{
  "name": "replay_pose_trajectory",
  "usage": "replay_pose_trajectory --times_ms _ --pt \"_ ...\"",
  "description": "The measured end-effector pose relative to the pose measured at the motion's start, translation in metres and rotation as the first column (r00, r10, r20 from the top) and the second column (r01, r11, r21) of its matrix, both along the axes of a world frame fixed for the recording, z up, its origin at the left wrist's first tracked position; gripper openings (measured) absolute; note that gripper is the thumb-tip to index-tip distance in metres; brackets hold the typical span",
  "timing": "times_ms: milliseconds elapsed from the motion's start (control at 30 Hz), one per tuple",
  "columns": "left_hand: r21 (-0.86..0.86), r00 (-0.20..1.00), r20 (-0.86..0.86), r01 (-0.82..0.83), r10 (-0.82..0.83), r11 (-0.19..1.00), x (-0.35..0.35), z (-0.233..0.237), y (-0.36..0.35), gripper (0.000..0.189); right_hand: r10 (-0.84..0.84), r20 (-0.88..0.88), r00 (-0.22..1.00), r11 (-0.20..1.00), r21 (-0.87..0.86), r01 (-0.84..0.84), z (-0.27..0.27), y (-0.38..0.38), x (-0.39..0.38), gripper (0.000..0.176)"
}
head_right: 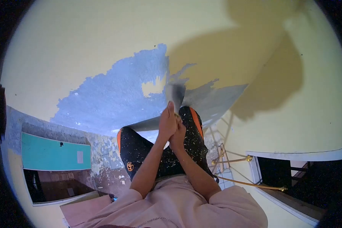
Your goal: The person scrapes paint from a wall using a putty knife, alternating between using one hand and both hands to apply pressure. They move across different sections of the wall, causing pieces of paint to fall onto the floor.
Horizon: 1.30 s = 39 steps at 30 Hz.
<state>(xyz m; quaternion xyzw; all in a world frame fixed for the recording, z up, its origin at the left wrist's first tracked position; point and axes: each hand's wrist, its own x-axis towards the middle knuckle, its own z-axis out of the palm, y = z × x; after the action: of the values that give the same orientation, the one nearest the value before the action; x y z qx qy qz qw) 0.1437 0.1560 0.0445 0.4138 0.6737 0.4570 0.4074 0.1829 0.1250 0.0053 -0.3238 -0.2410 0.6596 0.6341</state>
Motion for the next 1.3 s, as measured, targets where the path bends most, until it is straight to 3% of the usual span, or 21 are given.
replay_pose_trajectory --times_ms 100,133,167,200,267,300,367,400,433,500,533,567,667,700,733,767,833,967,1100,1167,1300 --pt "0.04 0.999 -0.034 -0.006 0.007 0.999 0.003 0.011 -0.003 0.055 -0.011 0.097 0.995 0.996 -0.088 0.019 -0.009 -0.002 -0.001 0.026" --pt "0.071 1.0 0.007 -0.014 0.014 0.997 0.004 0.013 0.003 0.051 -0.009 0.141 0.99 0.999 0.037 0.004 -0.006 0.01 0.001 0.025" --pt "0.185 0.996 -0.083 0.028 -0.013 0.982 -0.001 0.003 0.018 0.05 -0.01 0.186 0.982 0.987 0.157 -0.019 -0.002 0.015 0.004 0.024" --pt "0.177 0.997 -0.076 0.022 -0.009 0.984 0.002 0.021 0.017 0.05 -0.005 0.192 0.981 0.989 0.148 -0.024 0.002 0.017 0.006 0.024" --pt "0.223 0.998 -0.059 0.027 -0.014 0.974 0.008 0.062 0.019 0.051 0.048 0.002 0.999 0.986 0.158 -0.048 0.014 0.027 0.006 0.023" --pt "0.24 0.998 -0.067 0.032 -0.016 0.97 0.007 0.059 0.018 0.051 0.046 -0.005 0.999 0.984 0.175 -0.044 0.016 0.023 0.004 0.023" --pt "0.12 1.0 0.026 -0.001 -0.002 0.993 0.006 0.023 -0.001 0.053 -0.022 0.148 0.989 1.0 0.003 0.022 0.012 0.002 0.0 0.023" --pt "0.05 0.997 0.073 -0.012 0.009 0.999 0.003 0.002 -0.003 0.054 -0.026 0.143 0.989 1.0 0.006 0.025 0.01 0.004 -0.002 0.023" --pt "0.126 0.994 -0.101 -0.035 0.048 0.991 0.0 -0.022 0.0 0.054 -0.031 0.131 0.991 0.999 -0.014 0.033 0.005 0.002 -0.002 0.023" --pt "0.124 0.991 -0.132 0.003 0.014 0.992 -0.003 -0.004 0.009 0.056 -0.028 0.129 0.991 0.998 -0.047 0.034 0.007 0.003 0.001 0.023" --pt "0.13 0.987 -0.158 0.039 -0.018 0.991 -0.001 0.015 0.014 0.059 0.0 0.136 0.991 0.999 0.034 -0.004 0.019 0.012 0.005 0.023" --pt "0.017 0.995 -0.061 0.078 -0.077 0.997 0.002 0.057 0.015 0.059 0.024 0.142 0.99 0.991 0.124 -0.042 0.026 0.019 0.008 0.023" --pt "0.073 0.985 -0.163 0.06 -0.047 0.996 0.001 0.04 0.017 0.057 -0.01 0.232 0.973 0.989 0.148 -0.025 0.022 0.02 0.008 0.023" --pt "0.151 0.975 -0.223 0.047 -0.013 0.987 -0.003 0.006 0.012 0.055 -0.018 0.225 0.974 0.987 0.162 -0.02 0.013 0.013 0.005 0.023" --pt "0.16 0.973 -0.229 0.052 -0.015 0.986 -0.001 -0.005 0.006 0.055 -0.02 0.196 0.98 0.999 0.051 0.01 -0.002 -0.001 0.001 0.024" --pt "0.121 0.993 -0.114 -0.004 0.018 0.993 0.001 -0.013 0.0 0.052 -0.024 0.166 0.986 0.997 -0.065 0.035 -0.009 -0.007 -0.003 0.025" --pt "0.05 0.999 0.031 -0.037 0.035 0.998 0.006 0.018 -0.008 0.05 -0.012 0.164 0.986 1.0 -0.005 0.014 0.0 -0.002 0.001 0.025" --pt "0.088 0.997 -0.058 0.054 -0.049 0.995 0.002 0.047 0.017 0.053 0.052 0.167 0.985 0.99 0.122 -0.073 0.005 0.02 0.007 0.024" --pt "0.115 1.0 -0.002 0.009 -0.009 0.993 0.001 0.007 -0.003 0.054 -0.024 0.079 0.997 1.0 0.012 0.023 -0.008 -0.002 -0.001 0.022" --pt "0.003 0.999 0.031 -0.044 0.044 0.999 -0.003 -0.002 -0.011 0.056 0.091 0.079 0.993 0.993 -0.087 -0.084 -0.016 -0.012 -0.001 0.022" --pt "-0.016 0.999 0.022 -0.043 0.043 0.999 -0.004 -0.002 -0.012 0.057 0.042 0.046 0.998 0.997 -0.069 -0.038 -0.014 -0.017 -0.002 0.016"
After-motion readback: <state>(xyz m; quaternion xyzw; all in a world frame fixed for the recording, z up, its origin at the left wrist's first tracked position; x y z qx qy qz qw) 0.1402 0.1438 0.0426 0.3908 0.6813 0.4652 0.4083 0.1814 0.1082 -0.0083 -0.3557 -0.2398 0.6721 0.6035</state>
